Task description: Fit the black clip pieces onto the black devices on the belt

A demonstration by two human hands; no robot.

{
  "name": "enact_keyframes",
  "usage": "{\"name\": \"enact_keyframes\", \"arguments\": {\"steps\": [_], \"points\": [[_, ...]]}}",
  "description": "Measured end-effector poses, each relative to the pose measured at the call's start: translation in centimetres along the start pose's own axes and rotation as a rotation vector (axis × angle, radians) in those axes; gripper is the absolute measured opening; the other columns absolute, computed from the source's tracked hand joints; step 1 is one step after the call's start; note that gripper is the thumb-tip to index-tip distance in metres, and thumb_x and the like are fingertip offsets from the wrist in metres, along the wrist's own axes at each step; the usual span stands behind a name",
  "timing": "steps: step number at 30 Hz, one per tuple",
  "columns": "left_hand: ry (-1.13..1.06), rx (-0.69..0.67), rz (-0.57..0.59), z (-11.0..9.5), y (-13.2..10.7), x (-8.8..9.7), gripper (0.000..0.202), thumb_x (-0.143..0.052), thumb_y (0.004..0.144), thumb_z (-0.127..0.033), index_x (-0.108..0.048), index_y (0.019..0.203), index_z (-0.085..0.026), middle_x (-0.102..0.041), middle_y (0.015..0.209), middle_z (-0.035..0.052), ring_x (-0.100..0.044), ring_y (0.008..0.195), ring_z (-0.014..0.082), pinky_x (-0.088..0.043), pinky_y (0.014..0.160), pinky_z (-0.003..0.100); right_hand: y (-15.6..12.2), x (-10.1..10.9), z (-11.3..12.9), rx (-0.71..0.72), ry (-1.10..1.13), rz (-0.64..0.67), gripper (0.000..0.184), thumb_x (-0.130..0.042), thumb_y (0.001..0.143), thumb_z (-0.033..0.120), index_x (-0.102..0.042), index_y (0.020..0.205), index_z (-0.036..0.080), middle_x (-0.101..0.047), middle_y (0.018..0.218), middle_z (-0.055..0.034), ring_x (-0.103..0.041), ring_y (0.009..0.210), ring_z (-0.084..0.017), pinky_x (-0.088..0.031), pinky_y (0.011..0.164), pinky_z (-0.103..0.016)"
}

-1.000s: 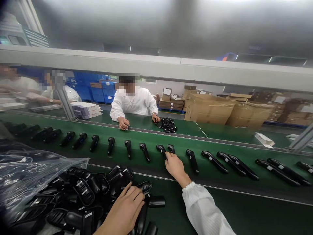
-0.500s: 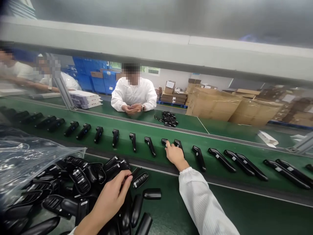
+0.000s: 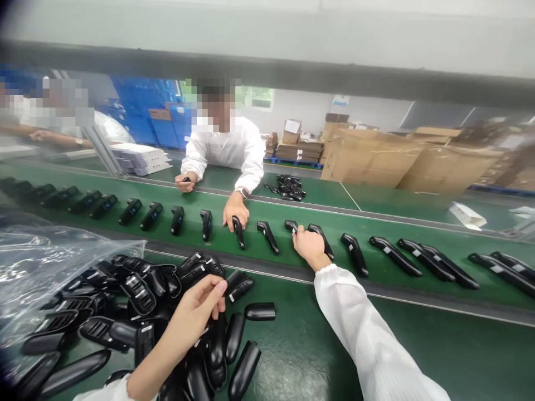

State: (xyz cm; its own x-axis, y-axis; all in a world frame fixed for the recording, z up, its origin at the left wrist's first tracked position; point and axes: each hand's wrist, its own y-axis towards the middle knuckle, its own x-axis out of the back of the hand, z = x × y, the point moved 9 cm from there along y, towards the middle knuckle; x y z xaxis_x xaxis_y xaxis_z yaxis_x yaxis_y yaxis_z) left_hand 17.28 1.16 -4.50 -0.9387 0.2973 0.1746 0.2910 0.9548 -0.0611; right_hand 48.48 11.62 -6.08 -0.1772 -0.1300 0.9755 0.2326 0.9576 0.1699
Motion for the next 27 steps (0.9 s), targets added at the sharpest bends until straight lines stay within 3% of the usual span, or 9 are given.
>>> {"name": "enact_keyframes", "arguments": {"steps": [4, 6, 8, 12, 14, 16, 18, 23, 27], "points": [[-0.044, 0.014, -0.104, 0.0, 0.3, 1.0, 0.043, -0.059, 0.083, -0.064, -0.061, 0.083, -0.02, -0.06, 0.067, -0.0012, -0.057, 0.061, 0.0166, -0.048, 0.063, 0.027, -1.1, 4.3, -0.1, -0.029, 0.08, -0.171, 0.058, -0.034, 0.101, 0.052, -0.051, 0.132, 0.007, -0.064, 0.119, -0.0252, -0.056, 0.113, -0.039, -0.043, 0.09, -0.048], [-0.02, -0.01, -0.104, 0.1, 0.4, 1.1, 0.042, -0.062, 0.082, -0.062, -0.063, 0.085, -0.02, -0.064, 0.073, 0.0006, -0.063, 0.07, 0.0192, -0.051, 0.07, 0.029, -2.5, 7.3, 1.4, 0.069, 0.214, -0.251, 0.055, -0.034, 0.102, 0.05, -0.052, 0.135, 0.01, -0.062, 0.124, -0.0216, -0.053, 0.116, -0.036, -0.04, 0.097, -0.047], [0.019, -0.035, -0.065, 0.5, 0.5, 0.8, 0.04, -0.063, 0.083, -0.06, -0.065, 0.09, -0.021, -0.068, 0.079, 0.0021, -0.067, 0.079, 0.0214, -0.053, 0.077, 0.031, -4.7, 9.8, 4.4, 0.296, 0.435, -0.229, 0.046, -0.037, 0.102, 0.046, -0.06, 0.128, 0.017, -0.066, 0.12, -0.0144, -0.056, 0.113, -0.03, -0.041, 0.099, -0.041], [0.106, -0.06, -0.003, 1.2, 0.6, 0.3, 0.037, -0.063, 0.085, -0.056, -0.065, 0.101, -0.022, -0.073, 0.087, 0.0034, -0.069, 0.088, 0.0238, -0.055, 0.082, 0.032, -11.9, 12.6, 12.3, 0.916, 0.864, 0.053, 0.045, -0.055, 0.095, 0.049, -0.057, 0.133, 0.024, -0.069, 0.118, -0.0043, -0.065, 0.103, -0.019, -0.048, 0.089, -0.025], [0.12, -0.068, 0.017, 1.4, 0.6, 0.0, 0.036, -0.061, 0.087, -0.054, -0.063, 0.105, -0.023, -0.073, 0.096, 0.0046, -0.07, 0.094, 0.0246, -0.056, 0.086, 0.033, -14.1, 12.6, 14.3, 1.048, 0.906, 0.14, 0.048, -0.061, 0.094, 0.039, -0.052, 0.139, 0.025, -0.069, 0.121, -0.0038, -0.067, 0.102, -0.018, -0.049, 0.085, -0.023], [0.204, -0.105, -0.002, 1.4, 0.6, 0.1, 0.035, -0.058, 0.089, -0.052, -0.061, 0.108, -0.023, -0.072, 0.104, 0.0062, -0.07, 0.097, 0.0256, -0.058, 0.088, 0.036, -13.8, 11.8, 14.5, 1.018, 0.865, 0.152, 0.046, -0.061, 0.092, 0.026, -0.054, 0.138, 0.027, -0.071, 0.118, -0.0026, -0.069, 0.099, -0.019, -0.05, 0.082, -0.024], [0.407, -0.219, -0.056, 0.8, 0.5, 0.2, 0.035, -0.054, 0.091, -0.049, -0.059, 0.114, -0.024, -0.07, 0.112, 0.0082, -0.069, 0.101, 0.0274, -0.058, 0.089, 0.041, -11.6, 10.5, 12.9, 0.889, 0.841, 0.135, 0.042, -0.06, 0.089, 0.018, -0.062, 0.13, 0.028, -0.074, 0.112, -0.0022, -0.07, 0.096, -0.02, -0.05, 0.082, -0.026], [0.975, -0.61, 0.025, -0.3, -0.9, -2.7, 0.037, -0.048, 0.096, -0.037, -0.056, 0.13, -0.025, -0.063, 0.131, 0.0086, -0.057, 0.123, 0.0319, -0.052, 0.1, 0.053, -3.8, 6.5, 3.4, 0.332, 0.882, 0.074, 0.027, -0.057, 0.09, 0.023, -0.071, 0.113, 0.021, -0.073, 0.111, -0.0059, -0.068, 0.098, -0.021, -0.049, 0.088, -0.03], [1.126, -0.678, 0.04, 0.1, -1.2, -3.2, 0.032, -0.047, 0.097, -0.032, -0.059, 0.126, -0.022, -0.066, 0.126, 0.0089, -0.063, 0.114, 0.0297, -0.056, 0.095, 0.05, -2.4, 3.3, -0.8, 0.12, 0.778, 0.1, 0.024, -0.057, 0.087, 0.021, -0.069, 0.107, 0.018, -0.072, 0.109, -0.0089, -0.066, 0.098, -0.023, -0.048, 0.087, -0.031]]}}
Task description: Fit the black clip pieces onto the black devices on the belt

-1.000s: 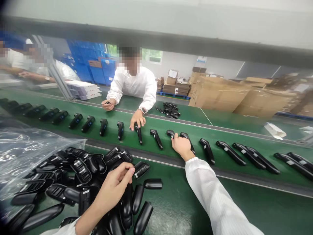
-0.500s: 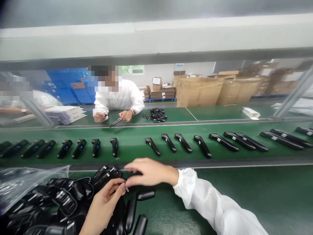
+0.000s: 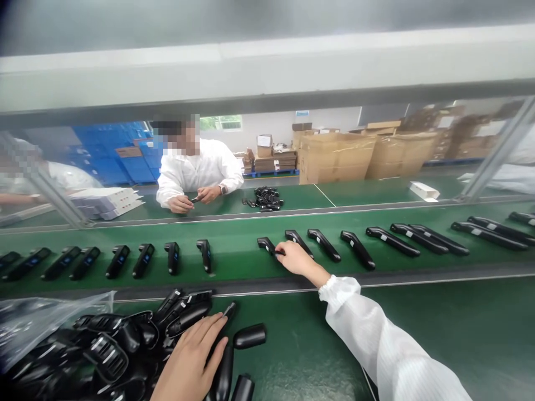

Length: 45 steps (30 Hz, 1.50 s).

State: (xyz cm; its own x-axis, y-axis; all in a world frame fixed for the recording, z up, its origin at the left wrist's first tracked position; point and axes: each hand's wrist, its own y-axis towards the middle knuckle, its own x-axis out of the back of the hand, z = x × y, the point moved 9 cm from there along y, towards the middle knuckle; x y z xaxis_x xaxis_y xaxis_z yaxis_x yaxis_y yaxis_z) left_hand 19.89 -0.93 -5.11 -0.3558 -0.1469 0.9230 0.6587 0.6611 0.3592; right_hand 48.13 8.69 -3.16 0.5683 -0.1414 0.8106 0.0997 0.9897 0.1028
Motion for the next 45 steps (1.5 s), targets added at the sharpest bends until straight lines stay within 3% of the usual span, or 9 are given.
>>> {"name": "enact_keyframes", "arguments": {"steps": [7, 10, 17, 22, 27, 33, 37, 41, 45], "points": [[-0.052, 0.034, 0.019, -0.2, -0.1, 0.7, 0.02, -0.048, 0.093, -0.013, -0.062, 0.106, -0.021, -0.069, 0.107, 0.0061, -0.067, 0.098, 0.0243, -0.058, 0.085, 0.041, -0.4, 1.2, -2.4, -0.026, -0.04, 0.007, 0.015, -0.052, 0.084, 0.023, -0.06, 0.097, 0.022, -0.071, 0.082, -0.0042, -0.067, 0.076, -0.022, -0.046, 0.069, -0.03], [-0.073, 0.083, 0.061, -0.2, 0.0, 0.5, 0.022, -0.049, 0.089, -0.007, -0.061, 0.102, -0.02, -0.068, 0.102, 0.0058, -0.066, 0.093, 0.0244, -0.057, 0.083, 0.041, 0.2, 3.1, -4.3, -0.053, 0.05, -0.039, 0.019, -0.054, 0.081, 0.03, -0.058, 0.098, 0.023, -0.072, 0.092, -0.0055, -0.068, 0.086, -0.023, -0.048, 0.074, -0.031], [-0.142, 0.161, 0.039, 0.1, -0.3, 0.9, 0.026, -0.054, 0.087, -0.01, -0.063, 0.108, -0.022, -0.068, 0.106, 0.0044, -0.065, 0.097, 0.0253, -0.055, 0.088, 0.042, -1.8, 2.6, -5.6, -0.108, 0.34, 0.026, 0.065, -0.053, 0.076, 0.035, -0.042, 0.14, 0.024, -0.064, 0.12, -0.01, -0.066, 0.101, -0.025, -0.051, 0.067, -0.028], [-0.113, 0.136, 0.039, -0.3, -0.1, 1.4, 0.028, -0.049, 0.091, -0.013, -0.061, 0.115, -0.02, -0.067, 0.112, 0.0065, -0.064, 0.103, 0.0265, -0.054, 0.093, 0.044, -5.7, 1.3, -4.0, 0.011, 0.044, 0.221, 0.042, -0.047, 0.08, 0.028, -0.066, 0.117, 0.025, -0.063, 0.122, -0.0069, -0.063, 0.103, -0.024, -0.049, 0.078, -0.031], [-0.099, 0.087, 0.021, -0.1, 0.1, 1.0, 0.026, -0.045, 0.095, -0.016, -0.061, 0.115, -0.019, -0.068, 0.113, 0.0069, -0.063, 0.105, 0.0251, -0.054, 0.093, 0.042, -7.5, 2.4, -4.2, 0.058, -0.204, 0.283, 0.035, -0.05, 0.079, 0.023, -0.07, 0.108, 0.023, -0.067, 0.109, -0.0078, -0.064, 0.098, -0.025, -0.049, 0.083, -0.033], [-0.075, 0.058, -0.011, 0.4, -0.2, 0.4, 0.025, -0.046, 0.096, -0.024, -0.061, 0.116, -0.02, -0.068, 0.112, 0.0057, -0.064, 0.105, 0.0258, -0.055, 0.091, 0.042, -5.1, 4.5, -7.0, 0.051, -0.289, 0.067, 0.047, -0.042, 0.092, 0.034, -0.057, 0.134, 0.022, -0.06, 0.128, -0.0114, -0.06, 0.112, -0.027, -0.048, 0.095, -0.038], [-0.1, 0.052, -0.003, 0.3, -0.1, 0.3, 0.025, -0.045, 0.097, -0.024, -0.06, 0.117, -0.02, -0.068, 0.113, 0.0062, -0.063, 0.106, 0.026, -0.054, 0.092, 0.043, -4.2, 2.9, -8.7, 0.097, -0.387, 0.041, 0.06, -0.038, 0.091, 0.025, -0.036, 0.151, 0.023, -0.052, 0.142, -0.0101, -0.049, 0.13, -0.026, -0.041, 0.106, -0.039], [-0.18, 0.066, -0.001, -0.5, 0.1, 0.8, 0.028, -0.038, 0.098, -0.016, -0.063, 0.11, -0.02, -0.068, 0.106, 0.0058, -0.063, 0.1, 0.0252, -0.05, 0.094, 0.046, -4.0, 2.5, -9.6, 0.1, -0.631, -0.002, 0.07, -0.039, 0.089, 0.021, -0.021, 0.157, 0.02, -0.063, 0.123, -0.0143, -0.065, 0.105, -0.029, -0.052, 0.088, -0.04], [-0.276, 0.111, -0.059, -1.3, 0.0, 2.2, 0.025, -0.041, 0.096, -0.015, -0.063, 0.104, -0.022, -0.069, 0.098, 0.0028, -0.063, 0.095, 0.0214, -0.042, 0.105, 0.047, -3.2, 2.4, -9.2, 0.157, -0.774, -0.026, 0.063, -0.045, 0.09, 0.026, -0.034, 0.152, 0.022, -0.07, 0.105, -0.0124, -0.071, 0.078, -0.028, -0.055, 0.069, -0.039]]}}
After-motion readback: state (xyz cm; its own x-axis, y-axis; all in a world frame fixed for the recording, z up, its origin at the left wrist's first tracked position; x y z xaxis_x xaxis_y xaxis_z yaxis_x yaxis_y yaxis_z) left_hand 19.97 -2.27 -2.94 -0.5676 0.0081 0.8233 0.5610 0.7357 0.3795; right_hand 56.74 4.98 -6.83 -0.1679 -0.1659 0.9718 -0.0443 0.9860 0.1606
